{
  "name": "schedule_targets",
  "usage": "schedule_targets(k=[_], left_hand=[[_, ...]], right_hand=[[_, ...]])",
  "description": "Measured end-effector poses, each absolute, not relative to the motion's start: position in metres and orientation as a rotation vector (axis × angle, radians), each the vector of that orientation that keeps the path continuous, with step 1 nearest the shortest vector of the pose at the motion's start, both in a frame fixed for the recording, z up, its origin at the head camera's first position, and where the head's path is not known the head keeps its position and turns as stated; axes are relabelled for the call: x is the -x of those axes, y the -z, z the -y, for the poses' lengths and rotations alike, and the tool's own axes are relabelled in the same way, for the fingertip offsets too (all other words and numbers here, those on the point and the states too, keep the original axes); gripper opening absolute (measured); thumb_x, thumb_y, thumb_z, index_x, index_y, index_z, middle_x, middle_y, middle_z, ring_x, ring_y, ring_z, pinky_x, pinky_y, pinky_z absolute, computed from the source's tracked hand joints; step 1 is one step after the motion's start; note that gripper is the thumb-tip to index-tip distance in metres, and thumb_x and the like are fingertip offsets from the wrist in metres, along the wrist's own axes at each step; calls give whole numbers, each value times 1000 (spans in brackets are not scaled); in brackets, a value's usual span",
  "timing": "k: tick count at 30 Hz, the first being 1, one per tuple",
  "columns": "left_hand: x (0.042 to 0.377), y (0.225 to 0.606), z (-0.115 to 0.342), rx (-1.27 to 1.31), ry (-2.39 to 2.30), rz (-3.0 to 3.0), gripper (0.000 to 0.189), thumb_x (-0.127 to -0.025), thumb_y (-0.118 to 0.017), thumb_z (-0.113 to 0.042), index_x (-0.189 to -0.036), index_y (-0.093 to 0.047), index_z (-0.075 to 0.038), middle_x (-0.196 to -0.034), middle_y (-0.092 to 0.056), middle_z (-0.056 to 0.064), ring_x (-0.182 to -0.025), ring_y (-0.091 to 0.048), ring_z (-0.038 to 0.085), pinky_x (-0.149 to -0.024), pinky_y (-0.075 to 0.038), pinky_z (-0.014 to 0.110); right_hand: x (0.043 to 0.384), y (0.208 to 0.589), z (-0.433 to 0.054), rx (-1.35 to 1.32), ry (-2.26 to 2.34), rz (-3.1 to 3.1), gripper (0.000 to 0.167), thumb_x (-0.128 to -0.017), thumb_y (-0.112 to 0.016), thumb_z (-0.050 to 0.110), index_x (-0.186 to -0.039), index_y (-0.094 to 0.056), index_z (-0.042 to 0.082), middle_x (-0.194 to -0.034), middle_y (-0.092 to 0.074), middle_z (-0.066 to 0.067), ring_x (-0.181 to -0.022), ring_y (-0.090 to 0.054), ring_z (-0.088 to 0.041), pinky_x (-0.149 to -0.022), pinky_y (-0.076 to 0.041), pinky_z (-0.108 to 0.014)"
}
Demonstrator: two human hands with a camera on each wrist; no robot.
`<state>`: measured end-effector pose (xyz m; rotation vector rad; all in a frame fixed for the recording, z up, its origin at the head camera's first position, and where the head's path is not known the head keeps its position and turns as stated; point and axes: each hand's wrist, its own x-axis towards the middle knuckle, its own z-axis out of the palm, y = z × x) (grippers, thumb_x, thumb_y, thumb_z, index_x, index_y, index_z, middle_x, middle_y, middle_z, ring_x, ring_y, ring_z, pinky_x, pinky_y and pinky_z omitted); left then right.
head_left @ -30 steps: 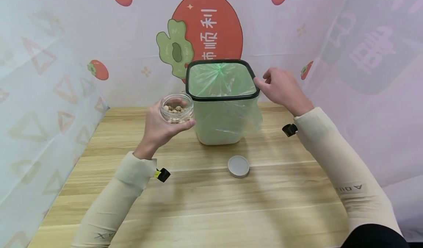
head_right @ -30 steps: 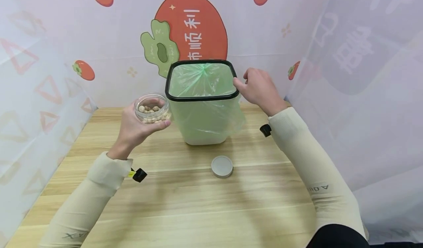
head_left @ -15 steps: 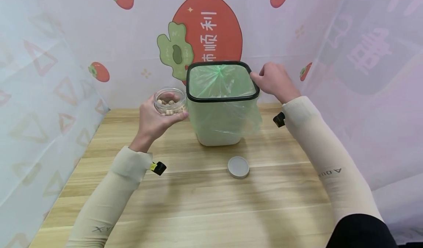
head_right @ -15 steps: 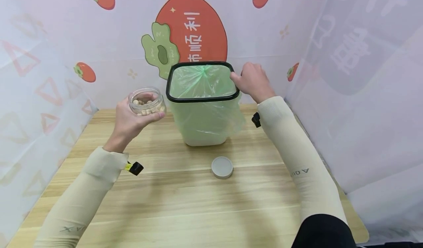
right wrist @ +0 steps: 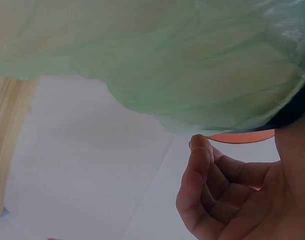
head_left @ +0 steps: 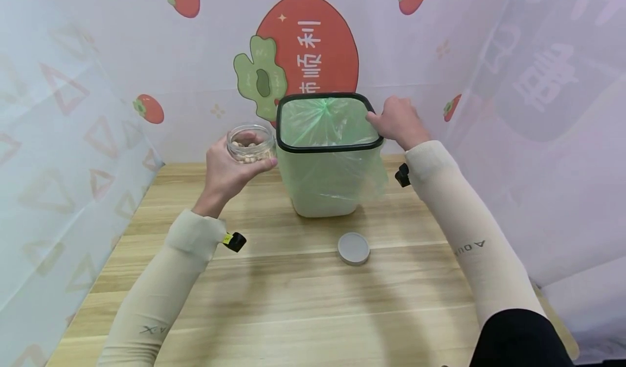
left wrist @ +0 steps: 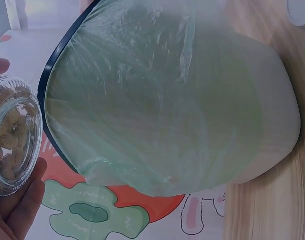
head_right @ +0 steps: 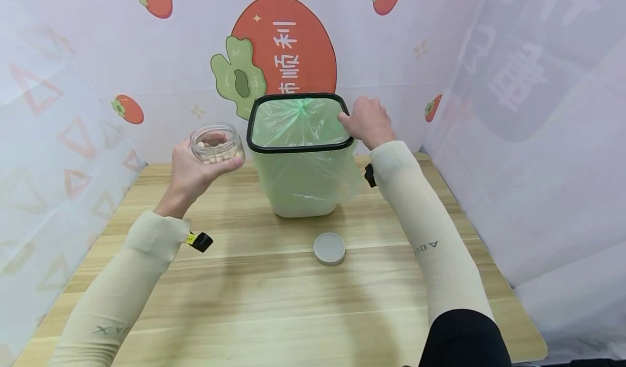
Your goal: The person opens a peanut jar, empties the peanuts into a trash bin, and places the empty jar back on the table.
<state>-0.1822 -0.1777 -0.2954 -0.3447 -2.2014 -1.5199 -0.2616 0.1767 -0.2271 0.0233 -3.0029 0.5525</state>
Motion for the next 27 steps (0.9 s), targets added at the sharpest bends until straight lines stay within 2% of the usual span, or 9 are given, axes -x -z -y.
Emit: schedule_targets(k=[3, 13, 21, 27], left_hand=[[186, 294, 178, 336, 1521, 2201, 54, -68, -99, -20, -114, -73, -11, -104, -77, -4, -93, -70, 6, -80, -57, 16], [195, 286, 178, 314, 1481, 2222, 54, -69, -99, -24, -114, -73, -10, -105, -75, -3, -95, -68, 7, -80, -56, 16], [202, 279, 175, 298, 1477, 2220, 55, -69, -99, -24, -115, -73, -11, -105, -75, -5, -88, -70, 5, -76, -57, 16], [208, 272, 175, 277, 1479, 2228, 59, -70, -99, -27, -119, -72, -9, -110, -77, 1, -85, -71, 3, -76, -58, 15]], right_hand=[[262, 229, -176, -17, -542, 3022, 50, -105, -50, 45, -71, -48, 8, -78, -48, -9, -75, -52, -28, -66, -45, -36], [263, 232, -174, -13, -544, 3042, 40, -106, -49, 37, -79, -51, 7, -85, -52, -12, -75, -52, -27, -67, -46, -36], [263, 231, -172, -12, -559, 3034, 40, -105, -51, 32, -72, -48, 8, -75, -46, -7, -67, -50, -24, -63, -45, -35], [264, 231, -171, 7, -579, 3031, 37, -105, -53, 32, -77, -52, 8, -80, -51, -9, -69, -52, -24, -63, -46, -35]])
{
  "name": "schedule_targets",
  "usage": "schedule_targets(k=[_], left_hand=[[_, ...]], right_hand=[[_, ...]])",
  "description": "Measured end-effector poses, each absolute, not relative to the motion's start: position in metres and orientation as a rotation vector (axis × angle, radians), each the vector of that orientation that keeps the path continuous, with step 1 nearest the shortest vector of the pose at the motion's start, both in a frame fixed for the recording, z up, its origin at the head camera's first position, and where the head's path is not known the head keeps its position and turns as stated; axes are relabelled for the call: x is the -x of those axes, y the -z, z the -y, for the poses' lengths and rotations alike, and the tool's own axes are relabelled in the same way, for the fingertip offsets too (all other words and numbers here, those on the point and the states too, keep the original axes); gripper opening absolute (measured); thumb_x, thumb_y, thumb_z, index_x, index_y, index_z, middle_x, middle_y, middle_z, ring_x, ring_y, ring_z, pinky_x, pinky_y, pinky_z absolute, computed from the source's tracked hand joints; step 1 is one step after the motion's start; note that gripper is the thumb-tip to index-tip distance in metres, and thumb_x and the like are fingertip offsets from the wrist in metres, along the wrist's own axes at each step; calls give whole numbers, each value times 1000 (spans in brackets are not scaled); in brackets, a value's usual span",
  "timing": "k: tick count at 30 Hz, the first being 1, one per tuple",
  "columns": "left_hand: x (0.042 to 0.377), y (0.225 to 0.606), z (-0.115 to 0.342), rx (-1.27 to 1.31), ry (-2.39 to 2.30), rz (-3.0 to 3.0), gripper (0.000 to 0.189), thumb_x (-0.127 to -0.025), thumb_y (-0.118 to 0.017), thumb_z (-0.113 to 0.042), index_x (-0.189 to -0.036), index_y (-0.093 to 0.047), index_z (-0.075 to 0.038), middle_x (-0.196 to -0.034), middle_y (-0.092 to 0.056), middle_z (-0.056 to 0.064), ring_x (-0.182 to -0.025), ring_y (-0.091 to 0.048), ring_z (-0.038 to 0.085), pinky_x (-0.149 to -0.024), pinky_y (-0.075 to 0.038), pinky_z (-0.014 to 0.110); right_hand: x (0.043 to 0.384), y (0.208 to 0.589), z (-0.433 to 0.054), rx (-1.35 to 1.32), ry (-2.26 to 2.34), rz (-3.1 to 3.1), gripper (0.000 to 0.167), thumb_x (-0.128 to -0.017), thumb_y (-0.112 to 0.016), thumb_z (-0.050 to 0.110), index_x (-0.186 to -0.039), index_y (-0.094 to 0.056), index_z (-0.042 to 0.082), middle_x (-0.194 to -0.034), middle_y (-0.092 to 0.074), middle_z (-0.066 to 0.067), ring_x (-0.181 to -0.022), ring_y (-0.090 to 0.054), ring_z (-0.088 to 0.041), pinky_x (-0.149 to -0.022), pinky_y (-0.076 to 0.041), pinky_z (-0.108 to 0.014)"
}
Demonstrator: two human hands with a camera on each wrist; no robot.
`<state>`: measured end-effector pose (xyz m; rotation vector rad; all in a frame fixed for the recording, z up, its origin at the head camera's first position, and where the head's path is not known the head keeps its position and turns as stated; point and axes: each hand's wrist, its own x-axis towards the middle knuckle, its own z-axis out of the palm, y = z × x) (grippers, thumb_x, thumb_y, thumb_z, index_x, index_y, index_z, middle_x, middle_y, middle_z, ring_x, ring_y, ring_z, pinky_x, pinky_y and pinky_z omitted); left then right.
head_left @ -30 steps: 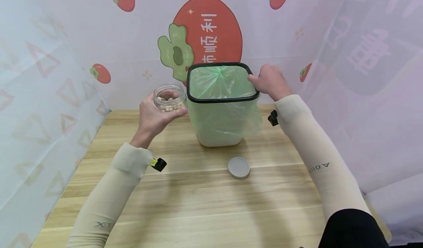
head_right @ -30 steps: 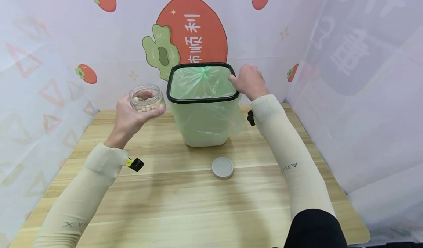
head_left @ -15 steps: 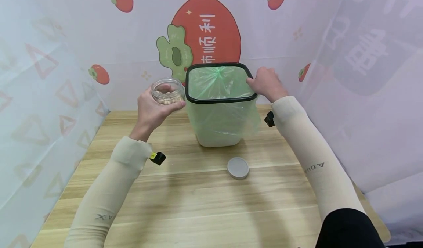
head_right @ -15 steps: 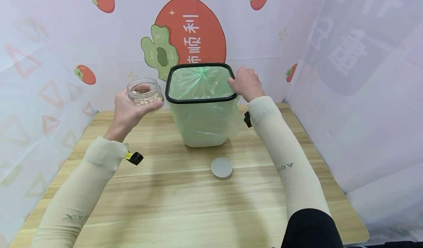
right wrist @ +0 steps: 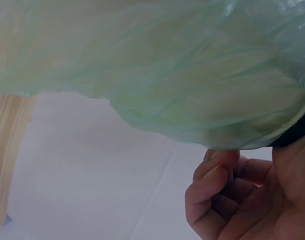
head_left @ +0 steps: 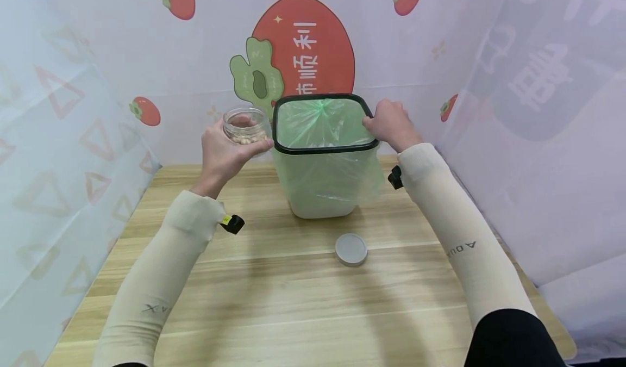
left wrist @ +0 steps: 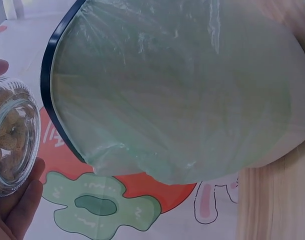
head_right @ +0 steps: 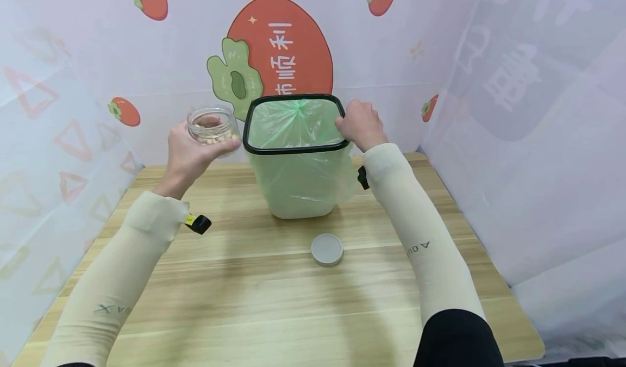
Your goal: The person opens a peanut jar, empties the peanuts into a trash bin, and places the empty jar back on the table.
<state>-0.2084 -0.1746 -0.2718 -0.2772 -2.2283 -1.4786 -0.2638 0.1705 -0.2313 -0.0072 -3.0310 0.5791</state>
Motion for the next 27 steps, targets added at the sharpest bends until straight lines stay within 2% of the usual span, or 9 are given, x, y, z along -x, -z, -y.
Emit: schedule_targets(k=[5, 12, 19, 27], left_hand=[[215, 266, 176, 265, 1441, 2248, 61, -71, -98, -29, -121, -70, -9, -115, -76, 6, -88, -71, 7, -77, -58, 15], [227, 261, 176, 187, 1379, 2260, 62, -69, -98, -38, -118, -72, -10, -117, -67, 4, -107, -61, 12, -83, -54, 18], [239, 260, 174, 112, 1376, 2236, 63, -68, -97, -40, -117, -70, -10, -117, -71, 6, -102, -64, 13, -82, -53, 18], [255, 260, 173, 76, 1316, 2235, 67, -66, -96, -49, -117, -70, -13, -104, -72, 0, -92, -65, 9, -77, -52, 19]], right_hand=[[263, 231, -170, 19, -592, 3030, 37, -104, -53, 31, -75, -50, 9, -79, -50, -8, -69, -52, -24, -63, -46, -35], [261, 229, -169, 23, -599, 3041, 35, -104, -52, 30, -77, -48, 9, -81, -50, -9, -69, -52, -23, -63, -47, -35], [261, 229, -169, 38, -595, 3052, 36, -105, -52, 31, -75, -47, 10, -82, -49, -9, -70, -51, -24, -64, -47, -35], [261, 229, -170, 22, -616, 3057, 35, -105, -51, 33, -80, -50, 9, -89, -53, -12, -79, -53, -28, -73, -49, -40]])
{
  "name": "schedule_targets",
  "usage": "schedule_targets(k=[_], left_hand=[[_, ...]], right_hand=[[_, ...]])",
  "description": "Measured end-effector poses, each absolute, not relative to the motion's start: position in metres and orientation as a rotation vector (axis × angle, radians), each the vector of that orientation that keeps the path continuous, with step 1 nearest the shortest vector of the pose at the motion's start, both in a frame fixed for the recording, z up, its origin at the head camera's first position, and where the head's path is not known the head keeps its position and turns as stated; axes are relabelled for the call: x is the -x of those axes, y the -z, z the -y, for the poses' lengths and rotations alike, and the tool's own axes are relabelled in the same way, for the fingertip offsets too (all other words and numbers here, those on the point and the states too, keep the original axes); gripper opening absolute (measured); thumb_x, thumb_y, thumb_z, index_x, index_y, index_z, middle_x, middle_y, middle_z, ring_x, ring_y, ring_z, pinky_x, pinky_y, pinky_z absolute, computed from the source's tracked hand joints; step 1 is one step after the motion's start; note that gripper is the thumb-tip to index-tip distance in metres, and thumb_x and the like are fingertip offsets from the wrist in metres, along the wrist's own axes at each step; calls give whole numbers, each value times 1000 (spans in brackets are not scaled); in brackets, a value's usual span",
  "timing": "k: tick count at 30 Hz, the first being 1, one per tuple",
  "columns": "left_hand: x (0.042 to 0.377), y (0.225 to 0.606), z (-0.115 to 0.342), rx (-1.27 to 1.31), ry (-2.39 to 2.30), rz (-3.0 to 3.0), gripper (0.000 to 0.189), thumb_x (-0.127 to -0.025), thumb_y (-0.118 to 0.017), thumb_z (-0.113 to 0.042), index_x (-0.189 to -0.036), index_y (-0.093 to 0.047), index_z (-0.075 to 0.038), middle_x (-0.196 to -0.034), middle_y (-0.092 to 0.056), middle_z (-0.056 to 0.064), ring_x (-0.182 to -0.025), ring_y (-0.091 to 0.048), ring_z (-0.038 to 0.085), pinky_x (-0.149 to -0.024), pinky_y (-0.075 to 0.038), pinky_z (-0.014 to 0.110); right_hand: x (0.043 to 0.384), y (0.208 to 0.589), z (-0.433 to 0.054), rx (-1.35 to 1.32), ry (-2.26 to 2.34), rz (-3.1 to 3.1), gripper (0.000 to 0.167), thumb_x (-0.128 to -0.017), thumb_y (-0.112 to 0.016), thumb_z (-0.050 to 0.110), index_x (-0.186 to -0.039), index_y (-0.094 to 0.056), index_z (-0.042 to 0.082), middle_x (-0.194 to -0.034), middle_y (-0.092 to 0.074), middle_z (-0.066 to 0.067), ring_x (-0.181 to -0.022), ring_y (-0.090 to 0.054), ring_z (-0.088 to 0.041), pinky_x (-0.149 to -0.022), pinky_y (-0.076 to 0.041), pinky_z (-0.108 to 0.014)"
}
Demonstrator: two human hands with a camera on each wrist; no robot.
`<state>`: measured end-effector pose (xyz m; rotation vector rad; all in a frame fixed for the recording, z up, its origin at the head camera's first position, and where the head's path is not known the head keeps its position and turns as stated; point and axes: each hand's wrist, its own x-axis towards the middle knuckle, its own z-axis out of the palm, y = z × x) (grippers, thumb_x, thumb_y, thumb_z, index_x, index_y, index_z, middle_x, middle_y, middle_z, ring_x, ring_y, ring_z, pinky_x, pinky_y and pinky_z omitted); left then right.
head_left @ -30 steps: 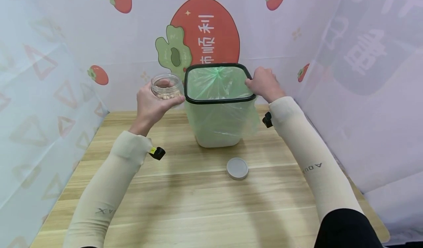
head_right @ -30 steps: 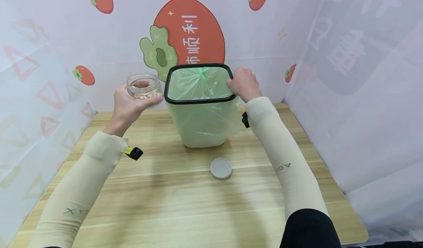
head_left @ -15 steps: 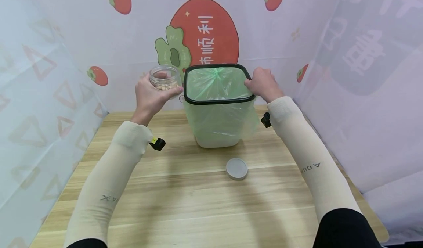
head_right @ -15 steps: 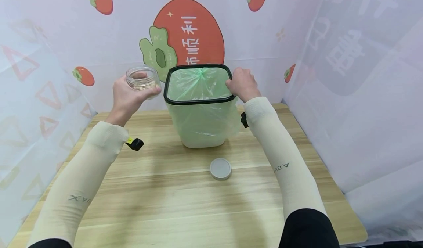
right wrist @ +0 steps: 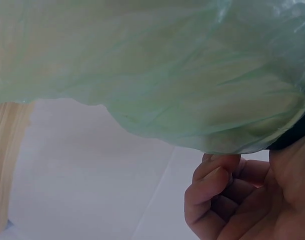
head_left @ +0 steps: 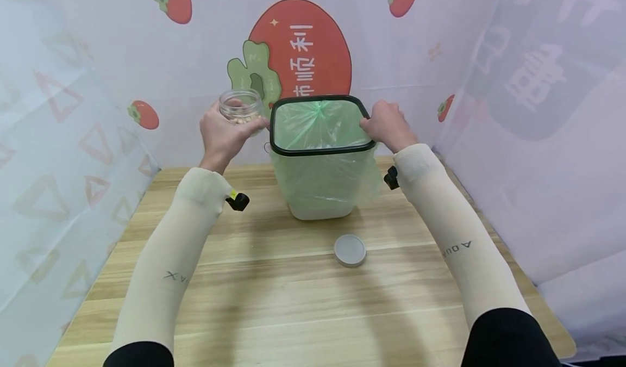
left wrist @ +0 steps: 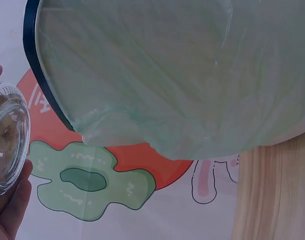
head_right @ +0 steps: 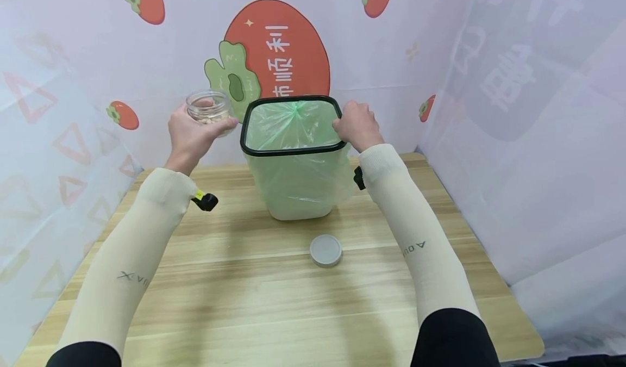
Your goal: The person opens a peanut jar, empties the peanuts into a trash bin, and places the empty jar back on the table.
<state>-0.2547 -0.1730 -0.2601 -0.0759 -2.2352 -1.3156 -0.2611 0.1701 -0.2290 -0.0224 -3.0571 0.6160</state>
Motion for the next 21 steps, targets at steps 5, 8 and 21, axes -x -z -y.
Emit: schedule_targets(k=[5, 8, 21], left_hand=[[263, 259, 172, 65, 1286, 2247, 62, -67, -93, -49, -114, -69, -16, -94, -69, -6, -87, -64, 9, -73, -51, 21], [264, 256, 172, 50, 1247, 2273, 61, -67, -92, -48, -113, -68, -16, -94, -68, -5, -88, -63, 11, -73, -51, 21], [272, 244, 163, 109, 1040, 2360, 60, -72, -89, -43, -117, -62, -15, -112, -74, 11, -109, -68, 29, -91, -55, 42]], right_hand=[[261, 228, -169, 30, -621, 3064, 34, -106, -51, 32, -82, -50, 9, -89, -52, -12, -77, -53, -27, -72, -49, -39], [261, 229, -168, 29, -627, 3066, 32, -106, -51, 33, -86, -52, 8, -93, -54, -13, -80, -54, -28, -74, -50, -40], [259, 228, -169, 30, -641, 3057, 33, -106, -51, 33, -86, -51, 8, -96, -54, -14, -84, -54, -30, -77, -50, -43]])
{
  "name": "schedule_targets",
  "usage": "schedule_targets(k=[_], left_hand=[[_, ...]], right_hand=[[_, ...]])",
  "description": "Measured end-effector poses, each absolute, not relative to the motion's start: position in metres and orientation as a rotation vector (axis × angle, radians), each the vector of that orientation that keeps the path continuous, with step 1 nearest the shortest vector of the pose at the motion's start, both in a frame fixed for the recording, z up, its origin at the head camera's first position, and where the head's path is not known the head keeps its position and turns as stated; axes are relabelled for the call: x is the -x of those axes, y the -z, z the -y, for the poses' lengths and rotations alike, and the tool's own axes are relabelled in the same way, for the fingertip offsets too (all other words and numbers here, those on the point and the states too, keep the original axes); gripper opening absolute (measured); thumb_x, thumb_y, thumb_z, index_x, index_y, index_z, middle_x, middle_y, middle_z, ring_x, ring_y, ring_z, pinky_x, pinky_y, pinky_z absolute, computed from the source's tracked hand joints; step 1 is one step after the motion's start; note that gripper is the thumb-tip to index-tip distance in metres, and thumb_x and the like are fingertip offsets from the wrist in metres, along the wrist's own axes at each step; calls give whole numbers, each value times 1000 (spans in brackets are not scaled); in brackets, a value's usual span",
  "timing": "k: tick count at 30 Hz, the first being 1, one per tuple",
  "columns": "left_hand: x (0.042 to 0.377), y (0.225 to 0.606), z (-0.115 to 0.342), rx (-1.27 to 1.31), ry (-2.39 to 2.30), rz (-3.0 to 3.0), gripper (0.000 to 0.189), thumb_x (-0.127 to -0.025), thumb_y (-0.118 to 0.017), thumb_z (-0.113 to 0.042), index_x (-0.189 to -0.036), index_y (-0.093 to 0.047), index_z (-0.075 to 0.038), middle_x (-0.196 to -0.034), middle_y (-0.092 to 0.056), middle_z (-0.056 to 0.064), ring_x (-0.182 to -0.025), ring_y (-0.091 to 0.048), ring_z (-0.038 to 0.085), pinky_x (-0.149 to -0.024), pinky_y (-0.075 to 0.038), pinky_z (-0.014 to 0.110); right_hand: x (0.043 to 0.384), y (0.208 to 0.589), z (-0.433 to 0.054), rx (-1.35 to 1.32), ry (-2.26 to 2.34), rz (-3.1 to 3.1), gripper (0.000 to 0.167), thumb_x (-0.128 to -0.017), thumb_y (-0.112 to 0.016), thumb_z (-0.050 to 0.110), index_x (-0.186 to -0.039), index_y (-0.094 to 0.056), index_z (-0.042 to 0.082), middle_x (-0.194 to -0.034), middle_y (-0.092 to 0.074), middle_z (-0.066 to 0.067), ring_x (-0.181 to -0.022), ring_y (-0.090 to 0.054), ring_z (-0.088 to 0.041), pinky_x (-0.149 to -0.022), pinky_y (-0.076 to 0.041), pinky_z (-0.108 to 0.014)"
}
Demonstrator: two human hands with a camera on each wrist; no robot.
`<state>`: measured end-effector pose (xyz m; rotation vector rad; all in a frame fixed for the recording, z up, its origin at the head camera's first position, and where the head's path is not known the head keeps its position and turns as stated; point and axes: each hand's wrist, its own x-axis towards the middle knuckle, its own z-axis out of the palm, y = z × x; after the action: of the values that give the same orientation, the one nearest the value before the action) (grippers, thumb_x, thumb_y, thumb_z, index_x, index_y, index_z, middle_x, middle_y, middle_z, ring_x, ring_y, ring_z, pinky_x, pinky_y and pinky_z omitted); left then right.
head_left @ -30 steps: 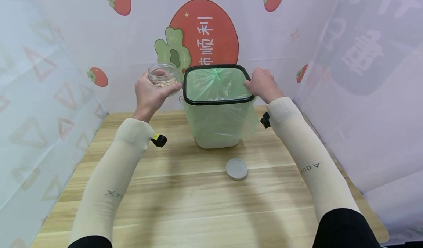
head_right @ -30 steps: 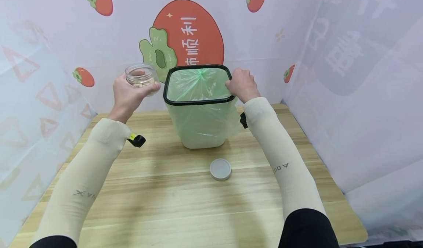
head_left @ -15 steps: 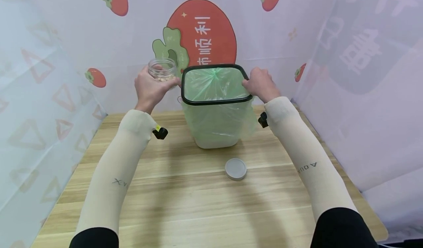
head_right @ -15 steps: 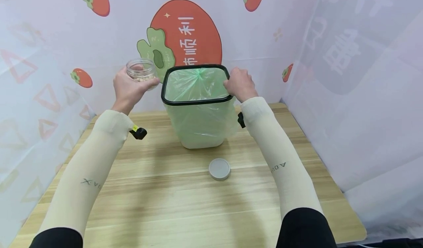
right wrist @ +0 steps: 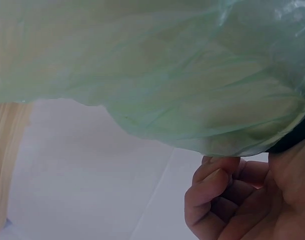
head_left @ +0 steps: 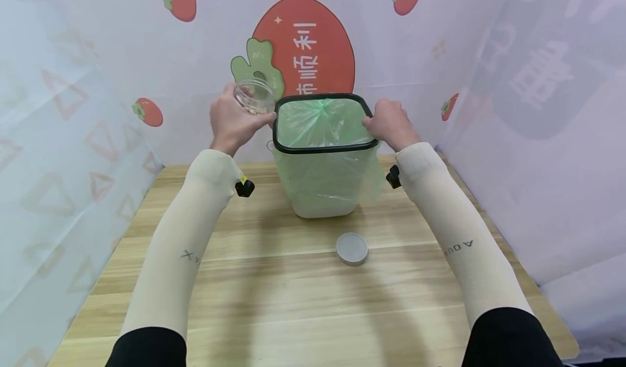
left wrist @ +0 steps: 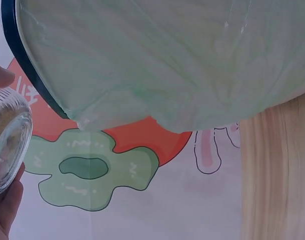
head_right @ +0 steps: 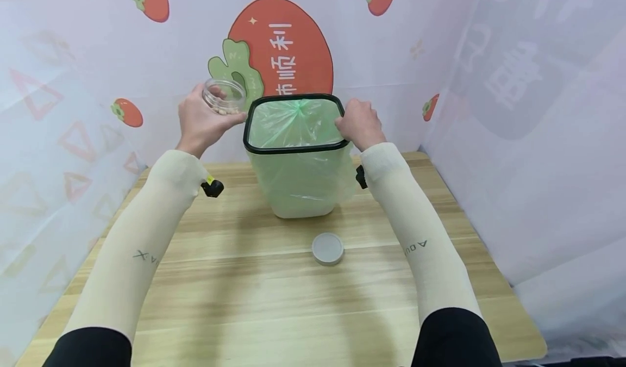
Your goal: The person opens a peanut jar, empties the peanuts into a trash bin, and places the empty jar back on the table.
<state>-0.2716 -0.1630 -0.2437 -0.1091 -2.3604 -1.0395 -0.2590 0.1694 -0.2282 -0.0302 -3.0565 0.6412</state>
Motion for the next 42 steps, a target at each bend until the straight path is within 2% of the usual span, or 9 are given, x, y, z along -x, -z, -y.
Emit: schedule_targets(k=[6, 12, 25, 34, 42], left_hand=[[276, 239, 160, 161, 976, 2357, 68, -73, -88, -40, -128, -61, -11, -121, -73, 12, -116, -67, 32, -97, -56, 47], [276, 233, 157, 181, 946, 2369, 78, -72, -91, -34, -140, -59, -13, -129, -71, 10, -120, -66, 31, -103, -55, 49], [273, 219, 148, 280, 731, 2394, 77, -74, -88, -27, -144, -58, -10, -137, -68, 12, -125, -66, 33, -107, -55, 51], [273, 212, 141, 335, 640, 2406, 73, -76, -83, -21, -143, -58, -9, -136, -68, 13, -124, -67, 34, -105, -57, 53], [270, 208, 135, 351, 591, 2427, 76, -75, -89, -19, -143, -57, -7, -138, -66, 16, -126, -64, 36, -106, -56, 54]], right_hand=[[259, 229, -169, 39, -643, 3054, 31, -106, -51, 33, -90, -51, 7, -98, -54, -14, -85, -54, -30, -75, -50, -42], [260, 228, -169, 41, -637, 3051, 30, -106, -51, 32, -90, -50, 7, -97, -53, -14, -84, -54, -30, -74, -49, -41], [259, 227, -169, 36, -634, 3044, 31, -106, -51, 32, -90, -52, 6, -96, -54, -15, -83, -55, -30, -71, -49, -40], [258, 228, -169, 26, -643, 3032, 29, -106, -51, 30, -89, -52, 7, -93, -53, -13, -82, -54, -29, -70, -49, -40], [258, 229, -168, 24, -645, 3030, 28, -106, -51, 30, -90, -51, 7, -93, -54, -13, -81, -55, -29, -70, -49, -40]])
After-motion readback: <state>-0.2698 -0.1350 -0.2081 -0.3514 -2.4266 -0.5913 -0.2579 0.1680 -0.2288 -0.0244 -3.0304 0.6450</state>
